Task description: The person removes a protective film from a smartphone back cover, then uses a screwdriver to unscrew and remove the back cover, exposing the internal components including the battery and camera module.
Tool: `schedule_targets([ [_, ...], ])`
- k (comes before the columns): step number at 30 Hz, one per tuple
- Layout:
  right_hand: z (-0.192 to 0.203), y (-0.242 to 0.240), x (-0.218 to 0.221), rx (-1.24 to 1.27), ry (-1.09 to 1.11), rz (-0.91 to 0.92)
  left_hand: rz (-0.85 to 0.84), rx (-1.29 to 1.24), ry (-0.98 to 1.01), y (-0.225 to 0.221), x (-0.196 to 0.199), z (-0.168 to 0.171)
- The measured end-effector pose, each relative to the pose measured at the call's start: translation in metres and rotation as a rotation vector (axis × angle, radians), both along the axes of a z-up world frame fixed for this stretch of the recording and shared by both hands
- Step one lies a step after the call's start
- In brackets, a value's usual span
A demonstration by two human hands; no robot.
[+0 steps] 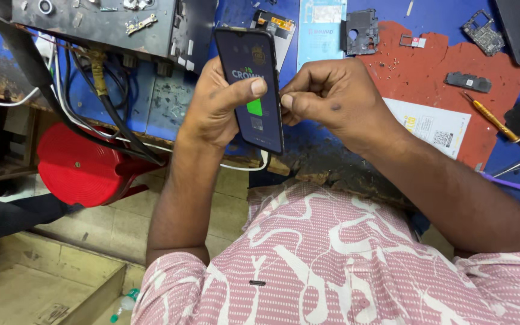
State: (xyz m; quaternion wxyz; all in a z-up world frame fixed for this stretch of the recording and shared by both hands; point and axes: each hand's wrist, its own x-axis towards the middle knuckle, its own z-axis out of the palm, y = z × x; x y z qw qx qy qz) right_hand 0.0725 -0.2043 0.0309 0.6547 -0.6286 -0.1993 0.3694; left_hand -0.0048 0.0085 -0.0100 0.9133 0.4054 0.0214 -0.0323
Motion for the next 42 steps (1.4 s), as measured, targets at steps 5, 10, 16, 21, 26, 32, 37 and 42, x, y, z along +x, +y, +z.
schedule_targets([
  [5,-0.002,0.000,0.001,-0.007,0.013,-0.008,-0.001,0.026,0.012,-0.001,0.002,0.002],
  [10,-0.014,0.001,-0.002,0.000,0.044,-0.039,0.013,0.060,0.072,-0.003,0.000,0.006],
  [16,-0.025,-0.007,-0.002,0.035,0.068,-0.048,-0.017,0.061,0.093,-0.011,0.005,0.005],
  [21,-0.029,-0.012,-0.004,0.039,0.090,-0.054,-0.026,0.100,0.140,-0.014,0.006,0.007],
  [26,-0.025,-0.014,-0.003,0.054,0.118,-0.056,-0.062,0.079,0.145,-0.016,0.010,0.009],
  [32,-0.029,-0.016,-0.003,0.033,0.091,-0.057,-0.071,0.072,0.132,-0.017,0.010,0.007],
  [37,-0.031,-0.014,-0.005,0.066,0.103,-0.048,-0.069,0.072,0.141,-0.017,0.008,0.009],
  [42,-0.033,-0.017,-0.004,0.052,0.107,-0.048,-0.062,0.086,0.133,-0.017,0.008,0.007],
])
